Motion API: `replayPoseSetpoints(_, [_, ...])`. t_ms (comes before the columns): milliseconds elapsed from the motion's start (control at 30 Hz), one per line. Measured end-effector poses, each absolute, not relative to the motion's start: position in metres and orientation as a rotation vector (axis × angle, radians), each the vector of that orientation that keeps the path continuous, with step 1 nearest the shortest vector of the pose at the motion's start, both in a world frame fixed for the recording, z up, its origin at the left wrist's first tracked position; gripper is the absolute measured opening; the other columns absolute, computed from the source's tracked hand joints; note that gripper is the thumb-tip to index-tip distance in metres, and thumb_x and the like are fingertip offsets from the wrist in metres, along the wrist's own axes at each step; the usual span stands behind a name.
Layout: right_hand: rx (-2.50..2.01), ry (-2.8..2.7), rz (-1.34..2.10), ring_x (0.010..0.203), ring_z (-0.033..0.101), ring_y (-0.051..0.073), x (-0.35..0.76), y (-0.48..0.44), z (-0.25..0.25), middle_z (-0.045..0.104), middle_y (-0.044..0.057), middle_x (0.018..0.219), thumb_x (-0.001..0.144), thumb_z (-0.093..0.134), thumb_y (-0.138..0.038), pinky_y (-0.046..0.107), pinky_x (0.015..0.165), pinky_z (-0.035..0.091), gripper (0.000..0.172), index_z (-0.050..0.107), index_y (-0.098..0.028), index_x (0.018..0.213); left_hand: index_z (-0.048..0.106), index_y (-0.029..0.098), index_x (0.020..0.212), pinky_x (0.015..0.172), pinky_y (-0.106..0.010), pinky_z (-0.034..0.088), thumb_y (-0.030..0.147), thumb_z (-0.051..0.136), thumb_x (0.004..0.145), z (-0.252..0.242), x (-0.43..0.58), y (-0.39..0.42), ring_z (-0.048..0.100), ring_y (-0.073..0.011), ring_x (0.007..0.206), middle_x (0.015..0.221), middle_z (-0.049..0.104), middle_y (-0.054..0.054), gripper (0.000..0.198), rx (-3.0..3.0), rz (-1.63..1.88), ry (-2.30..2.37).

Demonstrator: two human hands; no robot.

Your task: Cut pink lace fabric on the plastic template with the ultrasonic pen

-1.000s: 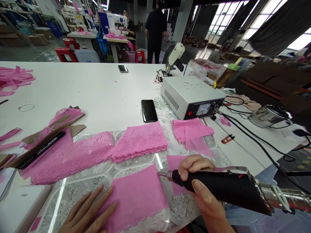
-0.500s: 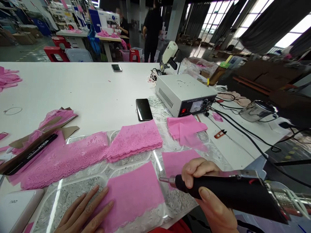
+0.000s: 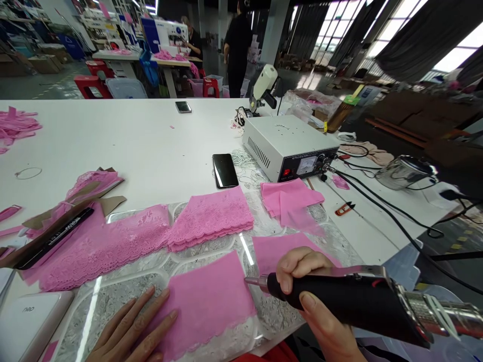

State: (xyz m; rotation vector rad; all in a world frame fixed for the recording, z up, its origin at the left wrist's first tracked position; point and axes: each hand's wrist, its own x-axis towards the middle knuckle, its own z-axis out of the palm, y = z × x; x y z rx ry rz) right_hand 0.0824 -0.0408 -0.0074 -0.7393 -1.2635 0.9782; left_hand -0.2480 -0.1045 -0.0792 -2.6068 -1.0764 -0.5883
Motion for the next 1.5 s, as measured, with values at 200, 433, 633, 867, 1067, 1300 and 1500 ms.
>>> replayPoseSetpoints(200, [-0.742,-1.283,1.013,0.059,0.055,0.012,0.086,-0.042,-0.011,0.057,0.002,0.081,0.085,0.064,-0.032,0.03,0.055,0.052,0.011,0.063,-0.021,0.089,0.064,0.024,0.129,0.123,-0.039,0.014,0.027,0.044,0.102,-0.071,-0.246,-0.106,0.029,-0.0238,0.147,0.136,0.06,-0.007,0.033,-2.645,-0.515,-1.094])
replayPoseSetpoints(433, [-0.752,-1.206,0.996,0.063,0.05,0.014,0.089,-0.038,-0.014,0.054,0.004,0.084,0.081,0.065,-0.031,0.035,0.061,0.052,0.015,0.065,-0.021,0.093,0.063,0.019,0.128,0.123,-0.04,0.017,0.021,0.045,0.101,-0.056,-0.243,-0.114,0.028,-0.0248,0.147,0.138,0.059,-0.006,0.033,-2.633,-0.516,-1.191])
replayPoseSetpoints(633, [-0.719,-1.185,0.985,0.063,0.052,0.013,0.066,-0.026,-0.017,0.054,0.003,0.088,0.081,0.064,-0.028,0.035,0.061,0.051,0.013,0.066,-0.02,0.091,0.064,0.023,0.127,0.123,-0.039,0.014,0.023,0.044,0.102,-0.054,-0.248,-0.124,0.031,-0.021,0.146,0.137,0.061,-0.002,0.032,-2.597,-0.486,-1.185])
replayPoseSetpoints(867, [-0.724,-1.179,0.98,0.06,0.052,0.012,0.048,-0.017,-0.02,0.057,0.003,0.088,0.079,0.066,-0.028,0.035,0.06,0.05,0.011,0.066,-0.02,0.088,0.064,0.025,0.127,0.123,-0.04,0.015,0.025,0.044,0.102,-0.062,-0.249,-0.137,0.034,-0.021,0.144,0.135,0.062,-0.001,0.032,-2.584,-0.483,-1.192])
replayPoseSetpoints(1067, [-0.707,-1.189,1.007,0.059,0.052,0.012,0.042,-0.017,-0.02,0.056,0.003,0.087,0.079,0.065,-0.027,0.035,0.059,0.05,0.011,0.066,-0.02,0.088,0.065,0.03,0.124,0.124,-0.039,0.014,0.031,0.047,0.101,-0.066,-0.248,-0.137,0.036,-0.0187,0.144,0.14,0.058,0.003,0.029,-2.568,-0.451,-1.171])
replayPoseSetpoints(1300, [-0.69,-1.18,1.015,0.061,0.052,0.012,0.038,-0.014,-0.024,0.055,0.003,0.088,0.079,0.063,-0.024,0.035,0.059,0.049,0.011,0.066,-0.02,0.088,0.063,0.03,0.127,0.123,-0.042,0.01,0.028,0.046,0.101,-0.074,-0.248,-0.138,0.039,-0.0204,0.141,0.139,0.058,0.002,0.032,-2.555,-0.454,-1.158])
replayPoseSetpoints(1500, [-0.691,-1.192,1.006,0.06,0.053,0.012,0.035,-0.013,-0.022,0.055,0.003,0.086,0.078,0.064,-0.025,0.035,0.059,0.051,0.01,0.066,-0.02,0.087,0.062,0.031,0.129,0.123,-0.044,0.008,0.027,0.047,0.1,-0.07,-0.248,-0.138,0.041,-0.0208,0.14,0.139,0.059,0.002,0.033,-2.576,-0.402,-1.167])
